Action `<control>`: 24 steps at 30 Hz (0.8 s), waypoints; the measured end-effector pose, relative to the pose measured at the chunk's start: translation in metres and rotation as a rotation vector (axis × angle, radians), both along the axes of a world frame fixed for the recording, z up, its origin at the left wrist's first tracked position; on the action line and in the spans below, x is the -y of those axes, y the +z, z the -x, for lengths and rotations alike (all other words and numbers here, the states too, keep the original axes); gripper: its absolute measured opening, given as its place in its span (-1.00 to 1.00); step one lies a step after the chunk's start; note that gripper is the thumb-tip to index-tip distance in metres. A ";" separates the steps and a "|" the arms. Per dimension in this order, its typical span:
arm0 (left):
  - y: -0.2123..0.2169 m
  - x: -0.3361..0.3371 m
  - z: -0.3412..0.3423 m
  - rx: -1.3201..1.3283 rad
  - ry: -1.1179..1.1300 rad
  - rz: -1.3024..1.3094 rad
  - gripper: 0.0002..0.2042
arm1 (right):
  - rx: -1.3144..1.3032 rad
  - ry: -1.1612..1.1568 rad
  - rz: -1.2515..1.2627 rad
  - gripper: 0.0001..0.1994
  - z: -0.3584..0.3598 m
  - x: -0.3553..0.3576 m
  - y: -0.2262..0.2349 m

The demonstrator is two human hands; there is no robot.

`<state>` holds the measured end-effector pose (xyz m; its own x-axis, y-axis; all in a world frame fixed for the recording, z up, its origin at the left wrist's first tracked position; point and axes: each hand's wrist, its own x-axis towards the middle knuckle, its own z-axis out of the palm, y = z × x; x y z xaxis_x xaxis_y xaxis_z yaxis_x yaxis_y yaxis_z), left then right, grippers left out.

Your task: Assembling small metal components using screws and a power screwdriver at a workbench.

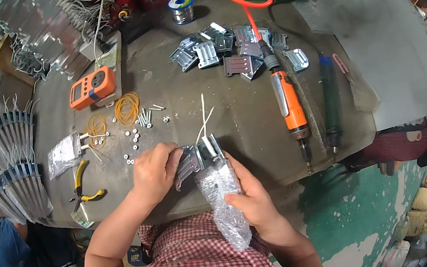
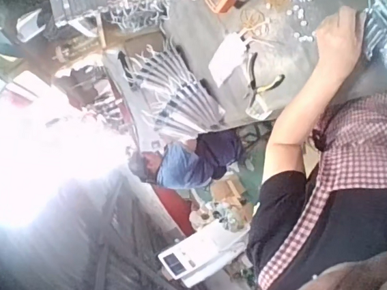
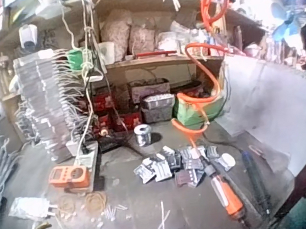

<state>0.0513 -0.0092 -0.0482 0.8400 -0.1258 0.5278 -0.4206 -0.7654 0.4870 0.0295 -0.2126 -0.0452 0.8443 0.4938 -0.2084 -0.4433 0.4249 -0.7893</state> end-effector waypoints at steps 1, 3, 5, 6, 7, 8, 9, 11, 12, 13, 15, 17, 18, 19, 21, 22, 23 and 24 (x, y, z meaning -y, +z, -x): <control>0.005 0.001 0.001 -0.006 0.004 -0.001 -0.87 | -0.024 0.024 -0.008 -0.29 0.002 -0.003 0.000; 0.018 0.002 0.003 0.102 -0.082 -0.062 -0.81 | -0.060 0.070 -0.043 -0.28 0.005 -0.007 0.003; 0.015 -0.006 0.003 0.117 -0.073 -0.058 -0.77 | -0.096 0.130 -0.082 -0.27 0.005 -0.010 0.012; 0.013 -0.009 0.004 0.138 -0.076 -0.052 -0.72 | -0.128 0.176 -0.120 -0.27 0.005 -0.011 0.017; 0.011 -0.011 0.005 0.127 -0.083 -0.055 -0.65 | -0.169 0.205 -0.113 -0.27 0.005 -0.012 0.021; 0.013 -0.014 0.006 0.127 -0.078 -0.055 -0.65 | -0.170 0.210 -0.112 -0.27 0.006 -0.013 0.022; 0.016 -0.018 0.006 0.123 -0.127 -0.054 -0.65 | -0.190 0.234 -0.154 -0.27 0.007 -0.014 0.022; 0.020 -0.022 0.007 0.116 -0.174 -0.048 -0.65 | -0.214 0.259 -0.190 -0.28 0.010 -0.017 0.023; 0.022 -0.024 0.008 0.135 -0.203 -0.069 -0.65 | -0.203 0.201 -0.134 -0.26 0.012 -0.021 0.024; 0.024 -0.025 0.008 0.154 -0.232 -0.094 -0.65 | -0.190 0.145 -0.082 -0.24 0.013 -0.024 0.025; 0.024 -0.027 0.007 0.165 -0.215 -0.101 -0.65 | -0.207 0.160 -0.075 -0.24 0.015 -0.024 0.028; 0.022 -0.030 0.007 0.178 -0.200 -0.105 -0.65 | -0.222 0.174 -0.067 -0.23 0.016 -0.026 0.027; 0.021 -0.033 0.006 0.203 -0.210 -0.125 -0.64 | -0.192 0.171 -0.074 -0.23 0.017 -0.027 0.024; 0.021 -0.034 0.007 0.228 -0.219 -0.144 -0.64 | -0.162 0.169 -0.081 -0.22 0.019 -0.028 0.021; 0.020 -0.033 0.012 0.235 -0.176 -0.187 -0.62 | -0.142 0.166 -0.069 -0.24 0.022 -0.029 0.020; 0.019 -0.032 0.011 0.243 -0.146 -0.228 -0.60 | -0.120 0.150 -0.060 -0.26 0.023 -0.030 0.019; 0.020 -0.031 0.010 0.248 -0.147 -0.225 -0.60 | -0.115 0.148 -0.057 -0.26 0.025 -0.031 0.016; 0.022 -0.029 0.010 0.216 -0.061 -0.196 -0.63 | -0.005 0.128 0.017 -0.29 0.029 -0.033 0.013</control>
<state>0.0411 0.0198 -0.0266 0.6985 -0.2893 0.6546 -0.5464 -0.8062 0.2268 0.0008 -0.1793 -0.0321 0.7735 0.5939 -0.2213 -0.4967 0.3512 -0.7937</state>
